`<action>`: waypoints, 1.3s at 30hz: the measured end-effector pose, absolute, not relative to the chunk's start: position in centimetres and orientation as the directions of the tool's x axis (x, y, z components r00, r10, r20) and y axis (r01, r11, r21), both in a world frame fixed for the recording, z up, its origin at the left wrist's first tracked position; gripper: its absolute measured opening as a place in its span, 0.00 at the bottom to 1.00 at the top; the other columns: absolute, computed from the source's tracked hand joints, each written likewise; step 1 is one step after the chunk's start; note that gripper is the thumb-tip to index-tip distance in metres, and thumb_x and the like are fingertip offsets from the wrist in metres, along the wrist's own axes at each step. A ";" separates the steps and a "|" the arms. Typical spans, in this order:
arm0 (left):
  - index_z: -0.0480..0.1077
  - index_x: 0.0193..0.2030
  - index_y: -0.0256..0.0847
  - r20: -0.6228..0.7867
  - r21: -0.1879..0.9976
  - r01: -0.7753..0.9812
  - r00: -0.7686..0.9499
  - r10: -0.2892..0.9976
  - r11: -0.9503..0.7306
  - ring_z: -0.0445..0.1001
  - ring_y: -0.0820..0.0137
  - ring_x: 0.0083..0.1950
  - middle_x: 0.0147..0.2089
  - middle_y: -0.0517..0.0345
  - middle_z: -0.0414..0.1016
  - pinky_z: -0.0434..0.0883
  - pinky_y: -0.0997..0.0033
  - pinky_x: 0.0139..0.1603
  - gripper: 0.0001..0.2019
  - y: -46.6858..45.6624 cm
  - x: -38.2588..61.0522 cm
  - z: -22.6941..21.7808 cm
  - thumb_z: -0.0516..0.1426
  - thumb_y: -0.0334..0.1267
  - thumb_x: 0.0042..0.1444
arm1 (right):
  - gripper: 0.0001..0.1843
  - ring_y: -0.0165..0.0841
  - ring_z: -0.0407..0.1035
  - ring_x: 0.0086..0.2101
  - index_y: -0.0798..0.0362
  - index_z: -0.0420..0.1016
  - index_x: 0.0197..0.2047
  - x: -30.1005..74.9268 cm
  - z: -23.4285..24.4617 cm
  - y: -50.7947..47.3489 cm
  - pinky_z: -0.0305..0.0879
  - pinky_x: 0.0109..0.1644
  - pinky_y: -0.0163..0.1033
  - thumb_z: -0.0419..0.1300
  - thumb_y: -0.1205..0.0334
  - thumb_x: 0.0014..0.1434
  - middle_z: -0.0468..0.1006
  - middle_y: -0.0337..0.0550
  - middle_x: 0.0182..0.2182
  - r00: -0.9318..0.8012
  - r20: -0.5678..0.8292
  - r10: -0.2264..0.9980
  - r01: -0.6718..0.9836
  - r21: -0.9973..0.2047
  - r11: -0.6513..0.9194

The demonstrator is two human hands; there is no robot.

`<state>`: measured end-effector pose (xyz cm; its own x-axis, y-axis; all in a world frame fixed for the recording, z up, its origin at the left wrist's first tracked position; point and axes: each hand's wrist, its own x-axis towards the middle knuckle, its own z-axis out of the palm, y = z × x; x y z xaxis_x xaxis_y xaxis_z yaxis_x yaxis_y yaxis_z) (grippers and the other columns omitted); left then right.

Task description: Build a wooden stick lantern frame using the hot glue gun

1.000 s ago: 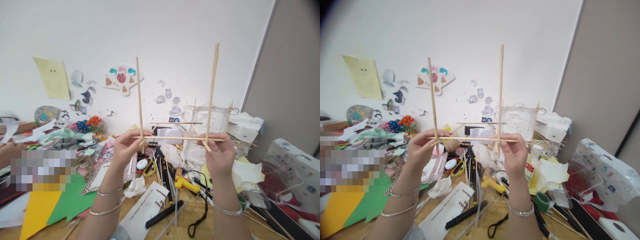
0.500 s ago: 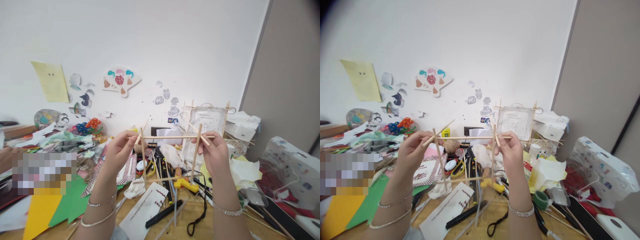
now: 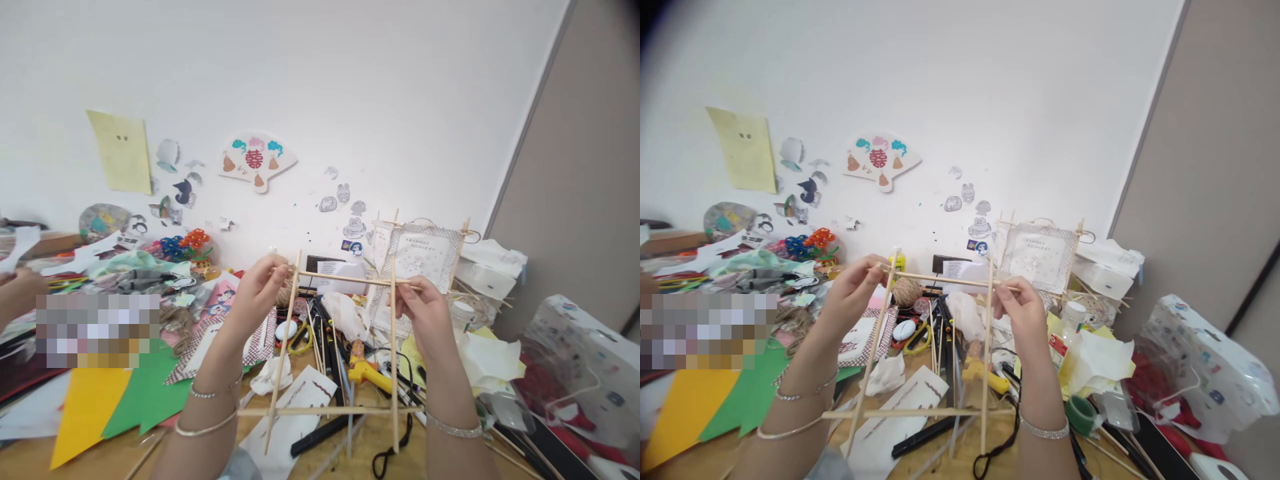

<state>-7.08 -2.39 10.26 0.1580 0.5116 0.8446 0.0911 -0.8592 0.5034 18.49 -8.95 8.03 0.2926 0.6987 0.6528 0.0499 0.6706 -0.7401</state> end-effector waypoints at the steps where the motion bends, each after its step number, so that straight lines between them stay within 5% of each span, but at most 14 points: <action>1: 0.65 0.26 0.39 0.841 0.503 0.104 0.169 0.513 -0.858 0.66 0.71 0.29 0.27 0.58 0.67 0.64 0.73 0.31 0.17 -2.3 -7.1 10.2 0.51 0.50 0.57 | 0.12 0.24 0.61 0.18 0.53 0.68 0.26 18.6 8.0 -8.9 0.58 0.22 0.30 0.63 0.55 0.51 0.70 0.33 0.18 0.297 0.657 0.693 0.054 -0.736 0.674; 9: 0.58 0.21 0.40 0.749 0.561 0.314 0.203 0.631 -0.766 0.56 0.73 0.25 0.21 0.64 0.55 0.55 0.73 0.27 0.20 -1.3 -7.2 9.7 0.48 0.51 0.57 | 0.14 0.25 0.56 0.17 0.53 0.69 0.24 19.3 7.7 -7.8 0.52 0.21 0.31 0.63 0.51 0.49 0.64 0.32 0.13 0.340 0.660 0.670 0.166 -0.744 0.648; 19: 0.64 0.22 0.39 0.431 0.833 0.179 0.385 0.816 -0.524 0.57 0.73 0.22 0.19 0.62 0.60 0.56 0.73 0.23 0.20 0.4 -8.1 7.6 0.51 0.55 0.51 | 0.19 0.25 0.50 0.18 0.53 0.66 0.20 18.6 6.8 -7.1 0.45 0.22 0.34 0.64 0.46 0.41 0.60 0.32 0.16 0.198 0.423 0.884 0.169 -0.903 0.395; 28: 0.55 0.14 0.41 0.291 0.885 0.223 0.419 0.860 -0.408 0.55 0.75 0.19 0.14 0.64 0.56 0.55 0.74 0.21 0.25 -0.2 -9.9 2.8 0.49 0.58 0.51 | 0.25 0.22 0.41 0.15 0.51 0.54 0.15 18.0 3.0 -8.9 0.35 0.21 0.34 0.59 0.43 0.46 0.48 0.27 0.11 0.100 0.276 0.956 0.189 -0.949 0.254; 39: 0.50 0.15 0.42 0.239 0.940 0.125 0.428 0.872 -0.319 0.51 0.76 0.17 0.14 0.66 0.50 0.52 0.75 0.19 0.23 -3.5 -10.3 0.8 0.50 0.58 0.49 | 0.22 0.22 0.40 0.15 0.51 0.57 0.17 17.4 -0.3 -11.3 0.34 0.20 0.33 0.57 0.43 0.46 0.49 0.27 0.12 0.123 0.262 0.957 0.124 -0.961 0.247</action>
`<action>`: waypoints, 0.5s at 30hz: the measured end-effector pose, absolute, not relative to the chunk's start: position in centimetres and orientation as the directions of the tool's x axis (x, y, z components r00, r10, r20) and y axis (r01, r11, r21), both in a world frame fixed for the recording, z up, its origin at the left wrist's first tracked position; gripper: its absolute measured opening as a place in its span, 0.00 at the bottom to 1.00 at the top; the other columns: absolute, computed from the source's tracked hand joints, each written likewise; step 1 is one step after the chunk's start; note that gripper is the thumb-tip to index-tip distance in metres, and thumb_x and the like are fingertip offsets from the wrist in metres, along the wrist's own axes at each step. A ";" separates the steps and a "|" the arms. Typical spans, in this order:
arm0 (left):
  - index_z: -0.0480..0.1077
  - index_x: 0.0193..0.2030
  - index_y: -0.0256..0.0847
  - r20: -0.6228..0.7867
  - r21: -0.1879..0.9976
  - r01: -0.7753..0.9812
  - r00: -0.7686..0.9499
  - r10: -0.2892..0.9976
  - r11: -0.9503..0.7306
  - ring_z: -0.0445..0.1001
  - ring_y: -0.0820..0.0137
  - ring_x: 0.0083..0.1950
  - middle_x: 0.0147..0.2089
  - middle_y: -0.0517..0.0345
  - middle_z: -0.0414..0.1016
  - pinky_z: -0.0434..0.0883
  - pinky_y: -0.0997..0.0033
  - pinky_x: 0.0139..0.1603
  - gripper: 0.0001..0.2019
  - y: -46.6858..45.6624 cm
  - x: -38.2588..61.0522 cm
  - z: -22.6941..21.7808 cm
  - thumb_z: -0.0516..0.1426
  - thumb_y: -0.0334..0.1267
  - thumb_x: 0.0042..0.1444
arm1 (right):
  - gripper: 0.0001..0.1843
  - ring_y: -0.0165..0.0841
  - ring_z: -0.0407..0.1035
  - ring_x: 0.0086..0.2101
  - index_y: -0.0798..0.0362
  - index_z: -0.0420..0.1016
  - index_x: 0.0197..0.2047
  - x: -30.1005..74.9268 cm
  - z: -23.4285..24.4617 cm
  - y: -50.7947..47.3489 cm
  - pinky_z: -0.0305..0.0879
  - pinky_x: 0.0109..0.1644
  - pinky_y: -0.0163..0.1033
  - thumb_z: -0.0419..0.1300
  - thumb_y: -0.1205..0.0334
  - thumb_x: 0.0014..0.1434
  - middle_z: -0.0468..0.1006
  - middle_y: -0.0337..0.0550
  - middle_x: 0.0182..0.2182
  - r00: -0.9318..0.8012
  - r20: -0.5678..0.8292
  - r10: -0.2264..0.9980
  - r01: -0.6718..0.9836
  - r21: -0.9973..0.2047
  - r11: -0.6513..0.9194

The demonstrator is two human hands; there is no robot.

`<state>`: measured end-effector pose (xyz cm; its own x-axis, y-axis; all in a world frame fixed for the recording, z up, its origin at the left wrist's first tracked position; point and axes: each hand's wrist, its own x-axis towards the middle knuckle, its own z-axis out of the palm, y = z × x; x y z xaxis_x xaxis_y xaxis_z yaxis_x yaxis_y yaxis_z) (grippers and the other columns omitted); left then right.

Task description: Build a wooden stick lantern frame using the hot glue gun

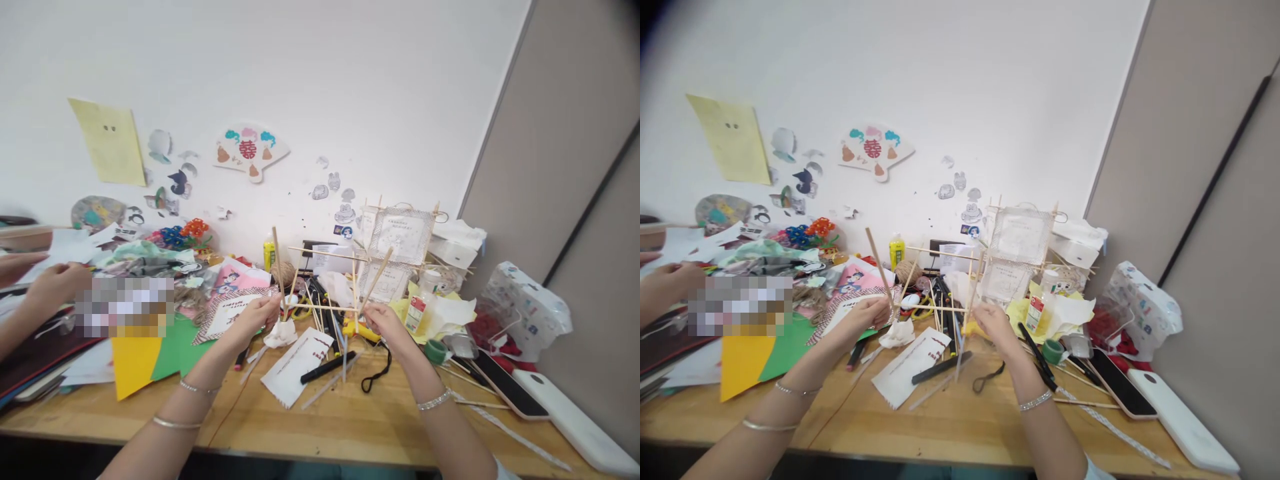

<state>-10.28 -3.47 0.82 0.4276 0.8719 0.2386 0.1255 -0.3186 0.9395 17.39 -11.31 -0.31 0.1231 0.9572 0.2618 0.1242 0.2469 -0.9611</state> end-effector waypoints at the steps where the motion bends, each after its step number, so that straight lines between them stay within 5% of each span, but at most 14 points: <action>1: 0.51 0.15 0.42 0.232 0.941 0.126 0.433 0.871 -0.313 0.51 0.76 0.17 0.14 0.66 0.50 0.53 0.75 0.19 0.23 -3.5 -10.4 0.5 0.50 0.58 0.48 | 0.22 0.22 0.40 0.15 0.51 0.57 0.17 17.4 -0.6 -11.5 0.34 0.20 0.33 0.57 0.43 0.47 0.49 0.27 0.12 0.126 0.256 0.959 0.121 -0.963 0.241; 15: 0.51 0.16 0.42 0.135 0.970 0.131 0.418 0.898 -0.207 0.48 0.77 0.18 0.15 0.68 0.47 0.52 0.74 0.19 0.26 -6.7 -11.9 -4.1 0.52 0.63 0.45 | 0.25 0.23 0.42 0.17 0.52 0.60 0.20 15.4 -5.7 -15.1 0.36 0.21 0.34 0.58 0.38 0.44 0.50 0.28 0.14 0.133 0.172 0.976 0.059 -0.984 0.166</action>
<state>-11.86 -6.71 -4.11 0.4183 0.8983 0.1347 0.1314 -0.2066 0.9696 15.44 -15.13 -5.68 0.1333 0.9760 0.1722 0.0591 0.1656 -0.9844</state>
